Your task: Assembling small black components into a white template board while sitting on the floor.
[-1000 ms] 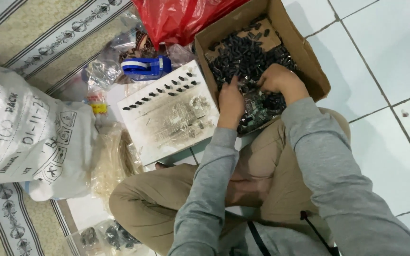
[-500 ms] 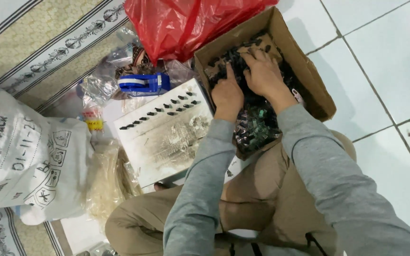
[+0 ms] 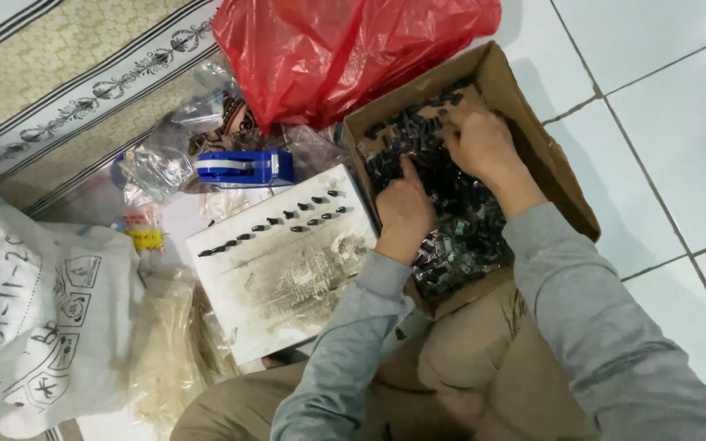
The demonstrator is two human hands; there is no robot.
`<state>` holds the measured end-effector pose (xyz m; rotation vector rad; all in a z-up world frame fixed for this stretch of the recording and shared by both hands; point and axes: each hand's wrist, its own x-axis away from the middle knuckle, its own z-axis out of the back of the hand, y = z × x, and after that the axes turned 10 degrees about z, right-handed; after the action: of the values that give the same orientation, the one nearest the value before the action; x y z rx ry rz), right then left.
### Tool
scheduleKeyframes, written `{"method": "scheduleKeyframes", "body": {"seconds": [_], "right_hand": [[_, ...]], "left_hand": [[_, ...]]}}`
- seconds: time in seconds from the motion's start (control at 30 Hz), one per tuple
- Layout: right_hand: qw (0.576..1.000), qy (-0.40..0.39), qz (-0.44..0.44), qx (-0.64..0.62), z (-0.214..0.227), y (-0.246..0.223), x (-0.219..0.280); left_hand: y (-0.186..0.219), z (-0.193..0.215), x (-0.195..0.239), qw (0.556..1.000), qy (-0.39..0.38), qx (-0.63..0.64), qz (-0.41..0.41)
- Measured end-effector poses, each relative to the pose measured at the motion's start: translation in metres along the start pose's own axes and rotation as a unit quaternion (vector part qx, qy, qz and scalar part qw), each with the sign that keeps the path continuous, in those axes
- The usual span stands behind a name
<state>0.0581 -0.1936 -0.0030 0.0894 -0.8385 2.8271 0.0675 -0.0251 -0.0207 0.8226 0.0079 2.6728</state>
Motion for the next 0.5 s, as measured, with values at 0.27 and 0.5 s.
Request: {"method": "scheduleKeyframes", "body": {"seconds": [0.27,0.5], "right_hand": [[0.991,0.127,0.04,-0.007,-0.034,0.009,-0.046],[0.979,0.17,0.007,0.115,-0.059,0.02,-0.073]], "left_hand": [[-0.007,0.0,-0.011,0.994,0.033,0.107,0.004],[-0.011,-0.001,-0.009,0.99,0.037,0.132,-0.007]]}}
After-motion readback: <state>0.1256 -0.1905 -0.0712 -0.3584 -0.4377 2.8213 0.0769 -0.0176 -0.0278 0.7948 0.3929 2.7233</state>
